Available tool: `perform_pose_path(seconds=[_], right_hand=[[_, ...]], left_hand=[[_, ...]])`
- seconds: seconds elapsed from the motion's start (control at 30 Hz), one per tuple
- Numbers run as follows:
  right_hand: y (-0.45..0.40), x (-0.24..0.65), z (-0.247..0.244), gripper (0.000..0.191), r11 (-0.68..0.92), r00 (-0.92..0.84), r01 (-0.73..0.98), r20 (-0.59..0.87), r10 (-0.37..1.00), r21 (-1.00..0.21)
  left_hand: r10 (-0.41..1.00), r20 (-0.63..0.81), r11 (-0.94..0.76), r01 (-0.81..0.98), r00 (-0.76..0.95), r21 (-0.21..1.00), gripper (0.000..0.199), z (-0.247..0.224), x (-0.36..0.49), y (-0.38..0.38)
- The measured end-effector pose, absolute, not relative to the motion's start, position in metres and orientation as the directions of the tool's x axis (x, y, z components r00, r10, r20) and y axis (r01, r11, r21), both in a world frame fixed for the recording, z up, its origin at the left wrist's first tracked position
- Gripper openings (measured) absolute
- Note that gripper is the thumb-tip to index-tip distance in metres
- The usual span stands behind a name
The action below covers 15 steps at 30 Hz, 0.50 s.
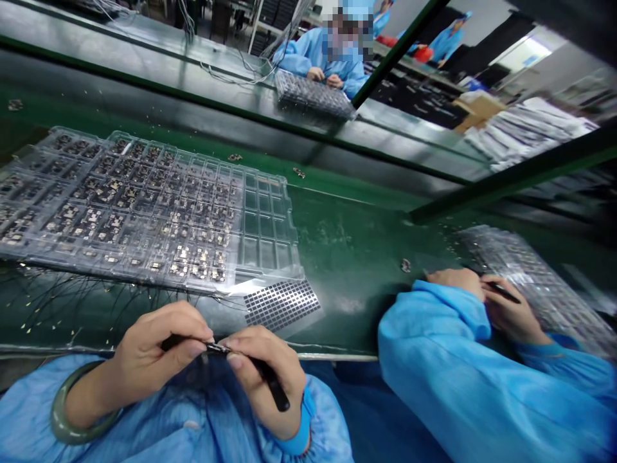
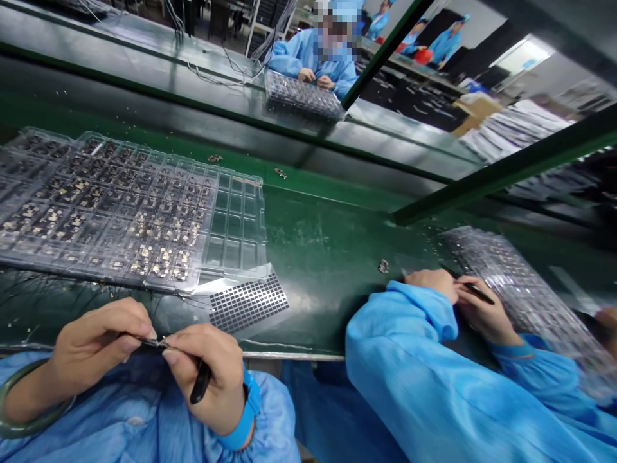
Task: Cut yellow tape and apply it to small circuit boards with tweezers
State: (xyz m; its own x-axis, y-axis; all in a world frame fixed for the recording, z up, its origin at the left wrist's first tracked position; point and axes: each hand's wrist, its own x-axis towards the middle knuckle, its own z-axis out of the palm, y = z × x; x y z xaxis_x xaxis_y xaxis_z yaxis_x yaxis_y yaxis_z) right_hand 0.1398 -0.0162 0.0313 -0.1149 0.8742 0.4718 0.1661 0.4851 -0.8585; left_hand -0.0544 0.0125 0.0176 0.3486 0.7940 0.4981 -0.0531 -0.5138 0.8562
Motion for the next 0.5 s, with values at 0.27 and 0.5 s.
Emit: perform_pose_path(seconds=[0.27, 0.5], right_hand=[[-0.017, 0.142, 0.034, 0.010, 0.536, -0.180, 0.182, 0.508, 0.843, -0.824], [-0.011, 0.159, 0.037, 0.040, 0.451, 0.263, 0.013, 0.438, 0.859, -0.892]], left_hand=[[0.776, 0.522, -0.486, -0.191, 0.353, 0.853, 0.015, 0.018, -0.052, 0.012], [0.749, 0.590, -0.606, -0.045, 0.301, 0.794, 0.017, 0.018, -0.052, 0.013]])
